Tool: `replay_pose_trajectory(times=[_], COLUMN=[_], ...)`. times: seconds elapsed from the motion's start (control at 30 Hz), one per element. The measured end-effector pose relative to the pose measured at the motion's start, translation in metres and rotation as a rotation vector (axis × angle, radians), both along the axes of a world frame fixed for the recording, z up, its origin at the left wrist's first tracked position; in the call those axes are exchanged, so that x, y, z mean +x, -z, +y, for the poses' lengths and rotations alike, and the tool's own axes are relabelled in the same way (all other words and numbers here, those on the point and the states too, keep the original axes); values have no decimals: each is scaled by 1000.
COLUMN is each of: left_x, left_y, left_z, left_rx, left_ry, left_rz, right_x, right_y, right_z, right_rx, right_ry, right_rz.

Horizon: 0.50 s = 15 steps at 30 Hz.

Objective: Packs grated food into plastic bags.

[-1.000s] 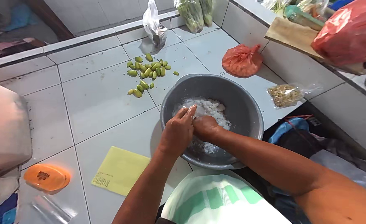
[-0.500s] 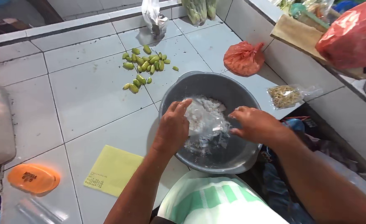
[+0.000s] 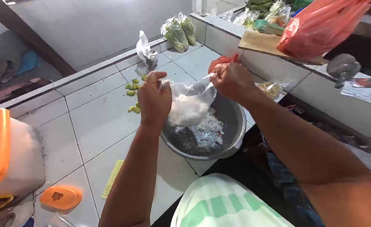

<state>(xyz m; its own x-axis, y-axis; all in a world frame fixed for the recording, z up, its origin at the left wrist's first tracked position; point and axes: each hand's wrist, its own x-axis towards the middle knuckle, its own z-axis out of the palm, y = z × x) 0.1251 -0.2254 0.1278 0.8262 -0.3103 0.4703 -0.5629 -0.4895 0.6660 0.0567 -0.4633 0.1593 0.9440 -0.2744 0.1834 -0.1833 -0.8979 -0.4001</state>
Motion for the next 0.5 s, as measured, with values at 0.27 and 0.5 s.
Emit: replay_pose_trajectory(times=[0.27,0.5], left_x=[-40,-159], left_y=[-68,-88], left_z=[-48,-124], left_rx=[-638,-683], left_ry=[436,816], left_rz=[84,339], right_x=[-93,-242], right_y=[-57,-65], right_z=[-16,-45], right_rx=[1307,857], right_ry=[65,83], right_rz=[-476,-765])
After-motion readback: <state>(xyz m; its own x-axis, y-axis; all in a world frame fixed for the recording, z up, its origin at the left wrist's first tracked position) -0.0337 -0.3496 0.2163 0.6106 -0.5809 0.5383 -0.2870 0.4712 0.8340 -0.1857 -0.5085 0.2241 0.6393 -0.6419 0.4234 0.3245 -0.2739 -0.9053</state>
